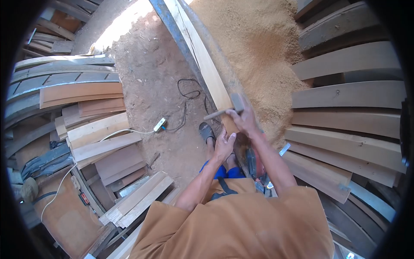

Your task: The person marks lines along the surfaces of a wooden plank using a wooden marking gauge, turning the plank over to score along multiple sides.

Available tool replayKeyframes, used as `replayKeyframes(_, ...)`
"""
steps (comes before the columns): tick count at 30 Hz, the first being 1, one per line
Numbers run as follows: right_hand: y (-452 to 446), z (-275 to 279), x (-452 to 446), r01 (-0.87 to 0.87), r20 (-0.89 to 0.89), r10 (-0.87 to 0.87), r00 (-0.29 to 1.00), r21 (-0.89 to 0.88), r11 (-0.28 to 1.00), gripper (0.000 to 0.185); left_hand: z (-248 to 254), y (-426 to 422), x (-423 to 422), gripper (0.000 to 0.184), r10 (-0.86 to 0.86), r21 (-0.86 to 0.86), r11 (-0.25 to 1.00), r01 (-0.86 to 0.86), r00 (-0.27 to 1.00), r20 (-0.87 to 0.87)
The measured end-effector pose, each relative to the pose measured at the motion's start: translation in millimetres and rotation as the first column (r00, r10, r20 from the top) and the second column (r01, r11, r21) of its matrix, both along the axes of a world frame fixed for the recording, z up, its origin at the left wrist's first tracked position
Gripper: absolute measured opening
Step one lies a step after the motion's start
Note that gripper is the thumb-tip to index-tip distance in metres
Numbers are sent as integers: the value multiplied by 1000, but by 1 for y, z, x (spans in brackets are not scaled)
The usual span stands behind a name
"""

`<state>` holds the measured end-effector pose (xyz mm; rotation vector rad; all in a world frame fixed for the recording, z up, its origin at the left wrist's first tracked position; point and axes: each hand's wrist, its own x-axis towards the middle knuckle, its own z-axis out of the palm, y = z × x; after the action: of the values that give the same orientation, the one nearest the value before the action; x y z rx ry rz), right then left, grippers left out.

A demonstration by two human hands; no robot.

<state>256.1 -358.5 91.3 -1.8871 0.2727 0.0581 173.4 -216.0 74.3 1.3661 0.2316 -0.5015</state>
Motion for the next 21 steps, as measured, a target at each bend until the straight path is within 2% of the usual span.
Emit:
replayKeyframes(1, 3, -4, 13, 22, 11, -23, 1000, 65, 998, 76, -5, 2, 0, 59, -14, -19, 1000, 14, 1000, -10)
replayKeyframes(4, -1, 3, 23, 5, 150, 12, 989, -115, 993, 75, -7, 5, 3, 62, -59, -37, 998, 59, 998, -13)
replayKeyframes(6, -12, 18, 17, -97, 55, 99, 993, -49, 994, 77, -7, 6, 3, 59, -92, 4, 996, 92, 996, 10)
replayKeyframes(9, -24, 26, -3, -165, -73, 164, 984, -7, 986, 81, -17, 13, -1, 61, -273, 304, 924, 231, 957, 102)
replayKeyframes(10, -26, 26, -15, -171, -121, 169, 978, -1, 985, 83, -7, 12, 1, 52, -310, 429, 864, 262, 950, 46)
replayKeyframes(12, -30, 34, -36, -226, -44, 222, 974, -126, 966, 82, 10, 7, 8, 40, -355, 644, 696, 318, 932, -77)
replayKeyframes(14, -31, 32, -43, -240, 30, 252, 967, -214, 947, 82, -1, 0, 3, 38, -274, 667, 724, 177, 961, 42)
replayKeyframes(17, -29, 19, -43, -214, 101, 245, 964, -251, 944, 80, 5, -6, 2, 34, -254, 735, 677, 38, 950, 184)
replayKeyframes(19, -24, 9, -23, -179, 116, 209, 971, -229, 957, 78, 20, -11, 6, 33, -244, 760, 649, 18, 952, 187)
replayKeyframes(21, -14, 25, 9, -170, 64, 182, 981, -162, 972, 73, 26, -11, 8, 35, -215, 757, 652, 50, 969, 122)
